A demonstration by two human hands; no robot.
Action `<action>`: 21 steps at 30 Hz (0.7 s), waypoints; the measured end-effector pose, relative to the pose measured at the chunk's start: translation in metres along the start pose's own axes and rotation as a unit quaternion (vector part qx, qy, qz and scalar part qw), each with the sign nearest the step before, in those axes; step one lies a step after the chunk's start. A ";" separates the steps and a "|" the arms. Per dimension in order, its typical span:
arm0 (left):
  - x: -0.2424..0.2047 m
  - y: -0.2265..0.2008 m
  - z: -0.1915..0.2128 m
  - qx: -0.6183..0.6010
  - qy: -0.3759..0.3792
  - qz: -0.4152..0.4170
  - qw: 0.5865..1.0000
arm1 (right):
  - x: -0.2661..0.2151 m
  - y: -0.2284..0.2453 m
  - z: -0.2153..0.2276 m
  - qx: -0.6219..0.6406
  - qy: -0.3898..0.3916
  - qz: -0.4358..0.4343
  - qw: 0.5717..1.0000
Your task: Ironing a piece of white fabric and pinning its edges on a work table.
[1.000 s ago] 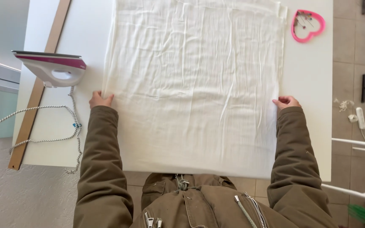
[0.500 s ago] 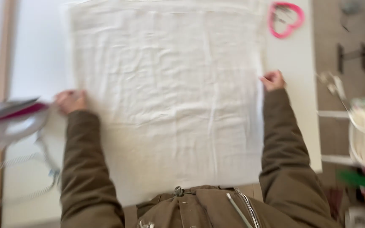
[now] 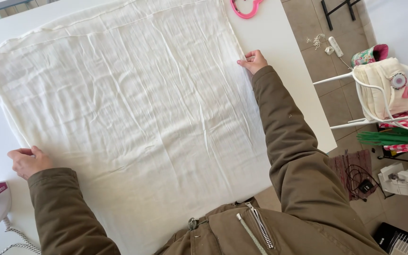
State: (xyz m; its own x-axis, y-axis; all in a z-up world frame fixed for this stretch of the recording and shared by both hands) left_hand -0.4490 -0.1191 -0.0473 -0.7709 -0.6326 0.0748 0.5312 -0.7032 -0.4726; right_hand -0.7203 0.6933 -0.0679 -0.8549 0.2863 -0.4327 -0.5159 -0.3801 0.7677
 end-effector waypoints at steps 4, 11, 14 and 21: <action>0.011 0.011 -0.007 -0.018 -0.010 0.005 1.000 | 0.003 0.012 -0.002 -0.036 0.020 0.048 0.998; 0.006 -0.019 0.009 -0.003 0.006 -0.050 0.999 | -0.072 0.070 -0.024 -0.144 -0.109 0.278 0.943; 0.001 -0.033 0.012 -0.017 0.026 -0.053 0.998 | -0.072 0.067 -0.031 -0.171 -0.088 0.315 0.929; 0.001 -0.039 0.017 -0.023 0.012 -0.014 1.000 | -0.033 0.057 -0.030 -0.123 -0.118 0.253 0.952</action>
State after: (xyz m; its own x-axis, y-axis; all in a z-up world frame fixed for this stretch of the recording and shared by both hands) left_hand -0.4648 -0.0980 -0.0144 -0.7940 -0.6041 0.0683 0.4923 -0.7049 -0.5107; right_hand -0.7234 0.6361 -0.0242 -0.9761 0.1911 0.1039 -0.0638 -0.7080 0.7033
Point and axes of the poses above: each hand's wrist, its own x-axis towards the middle knuckle, its own z-axis out of the back of the hand, y = z × x, the point moved 4 cm from there along x, towards the middle knuckle, and after that the axes turned 9 degrees about -z, right-handed, at the moved point
